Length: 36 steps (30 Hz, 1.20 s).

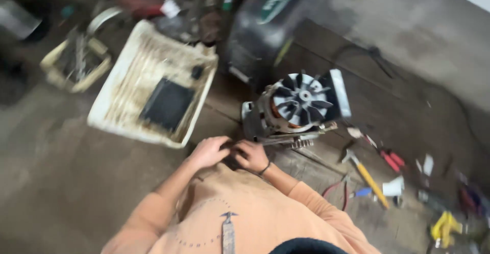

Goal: The person uses a yellow cordless drill to work on a metal component, likely a motor housing, placed on a wooden workbench. They reposition the drill and the metal part multiple times to access different areas for drilling or fastening.

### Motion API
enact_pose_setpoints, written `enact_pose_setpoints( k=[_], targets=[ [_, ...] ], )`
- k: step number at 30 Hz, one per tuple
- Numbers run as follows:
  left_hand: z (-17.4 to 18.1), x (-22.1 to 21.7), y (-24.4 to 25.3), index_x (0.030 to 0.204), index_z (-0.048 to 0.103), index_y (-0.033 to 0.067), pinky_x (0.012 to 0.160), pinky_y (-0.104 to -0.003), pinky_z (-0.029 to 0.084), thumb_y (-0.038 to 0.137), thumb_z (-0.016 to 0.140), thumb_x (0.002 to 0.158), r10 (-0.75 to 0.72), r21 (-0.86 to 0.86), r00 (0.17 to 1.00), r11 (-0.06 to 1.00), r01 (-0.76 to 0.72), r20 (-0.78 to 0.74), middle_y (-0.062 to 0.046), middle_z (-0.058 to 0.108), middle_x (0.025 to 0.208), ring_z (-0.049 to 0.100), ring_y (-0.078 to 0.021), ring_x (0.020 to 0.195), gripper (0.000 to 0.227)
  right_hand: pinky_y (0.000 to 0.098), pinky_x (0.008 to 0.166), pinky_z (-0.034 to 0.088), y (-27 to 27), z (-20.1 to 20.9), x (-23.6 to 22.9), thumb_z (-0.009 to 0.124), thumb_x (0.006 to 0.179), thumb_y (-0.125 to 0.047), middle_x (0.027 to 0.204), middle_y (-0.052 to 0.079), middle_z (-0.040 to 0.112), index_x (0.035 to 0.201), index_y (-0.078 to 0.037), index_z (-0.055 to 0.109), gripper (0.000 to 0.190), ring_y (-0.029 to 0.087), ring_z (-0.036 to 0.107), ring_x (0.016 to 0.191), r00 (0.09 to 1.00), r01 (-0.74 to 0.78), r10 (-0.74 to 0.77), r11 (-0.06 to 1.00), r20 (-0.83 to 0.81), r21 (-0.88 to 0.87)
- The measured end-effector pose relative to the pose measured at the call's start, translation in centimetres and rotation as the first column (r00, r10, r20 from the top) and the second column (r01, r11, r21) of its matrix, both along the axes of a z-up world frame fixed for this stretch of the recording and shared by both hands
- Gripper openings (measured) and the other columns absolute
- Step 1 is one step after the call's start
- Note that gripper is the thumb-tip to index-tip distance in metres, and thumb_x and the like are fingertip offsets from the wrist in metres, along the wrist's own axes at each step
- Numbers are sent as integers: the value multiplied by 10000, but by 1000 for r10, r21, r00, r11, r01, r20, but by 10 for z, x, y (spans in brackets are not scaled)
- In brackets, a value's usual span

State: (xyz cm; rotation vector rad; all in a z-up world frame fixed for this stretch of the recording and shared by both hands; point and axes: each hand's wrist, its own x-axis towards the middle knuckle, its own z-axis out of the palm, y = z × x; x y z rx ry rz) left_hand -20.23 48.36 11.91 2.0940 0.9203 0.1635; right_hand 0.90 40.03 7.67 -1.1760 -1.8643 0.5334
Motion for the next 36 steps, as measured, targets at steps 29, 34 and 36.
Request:
enact_pose_setpoints(
  k=[29,34,36],
  targets=[
    [130,27,-67,1586,472,56,1370,-486,194,770,468,1014,-575,-123,-306,-588,799,759,-181,410,1698,328,-345,1641,915,524,1091,415,-206,-85,-145,369,995,-666,1349,156,664,1333,-153,697,697,365,567,1296,927,350,-273,376,258,-858],
    [-105,35,-167,1472,534,108,1220,-499,157,617,405,968,-937,-564,-15,-223,795,349,-171,392,1599,229,-348,1516,728,482,988,504,-360,-159,-103,605,895,-567,1294,176,674,1387,-155,629,641,384,631,1192,582,637,-710,96,396,-765],
    [-113,58,-221,1452,559,212,1208,-529,225,606,392,963,-984,-498,-178,-139,856,-31,-103,436,1593,297,-318,1517,650,460,1000,504,-429,-163,-110,605,898,-558,1302,170,676,1379,-166,635,622,371,637,1199,504,609,-789,38,350,-792]
  ],
)
